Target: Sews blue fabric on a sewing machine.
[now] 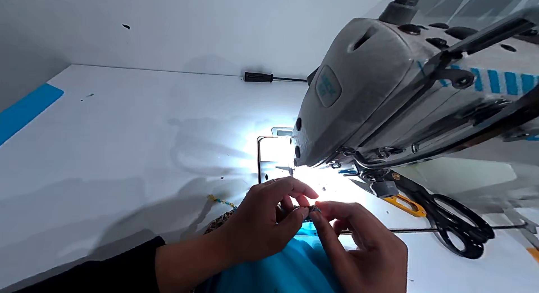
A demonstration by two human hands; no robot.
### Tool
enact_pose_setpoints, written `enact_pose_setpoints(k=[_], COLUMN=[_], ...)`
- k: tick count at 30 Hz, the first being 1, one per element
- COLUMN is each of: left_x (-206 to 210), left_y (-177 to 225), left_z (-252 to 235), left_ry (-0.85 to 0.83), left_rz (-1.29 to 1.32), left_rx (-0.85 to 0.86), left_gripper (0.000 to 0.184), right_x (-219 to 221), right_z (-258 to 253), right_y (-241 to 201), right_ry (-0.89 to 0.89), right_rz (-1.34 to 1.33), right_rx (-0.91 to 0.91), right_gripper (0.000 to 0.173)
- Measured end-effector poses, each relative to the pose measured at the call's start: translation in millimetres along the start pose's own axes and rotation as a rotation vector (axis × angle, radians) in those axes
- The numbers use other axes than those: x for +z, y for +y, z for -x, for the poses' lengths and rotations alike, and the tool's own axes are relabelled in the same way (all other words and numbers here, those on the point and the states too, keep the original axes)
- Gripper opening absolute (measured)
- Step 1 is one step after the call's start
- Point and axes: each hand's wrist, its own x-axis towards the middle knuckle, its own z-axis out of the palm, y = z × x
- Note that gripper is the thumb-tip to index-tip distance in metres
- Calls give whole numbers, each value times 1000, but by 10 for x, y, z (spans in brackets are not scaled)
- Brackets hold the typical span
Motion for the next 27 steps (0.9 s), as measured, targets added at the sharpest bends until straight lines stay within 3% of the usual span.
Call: enact_pose_setpoints(k=[7,12,19,23,27], left_x=[74,97,100,96,75], left_y=[-43,-29,-23,-32,36], left_z=[27,37,42,32,31], left_ry=[166,188,128,151,170], left_rz=[-105,-36,70,107,200], left_rx=[200,216,159,140,22], left_gripper=[8,8,16,11,13], right_x=[8,13,22,52,10], right_z=[-14,-11,1,17,8], right_y=[-34,-40,-28,-65,-34], right_ry=[44,69,101,109,54], right_rz=[-21,-51,-40,-32,-209], right_rx=[-58,-59,-57,-69,-30], right_gripper=[14,13,9,8,10])
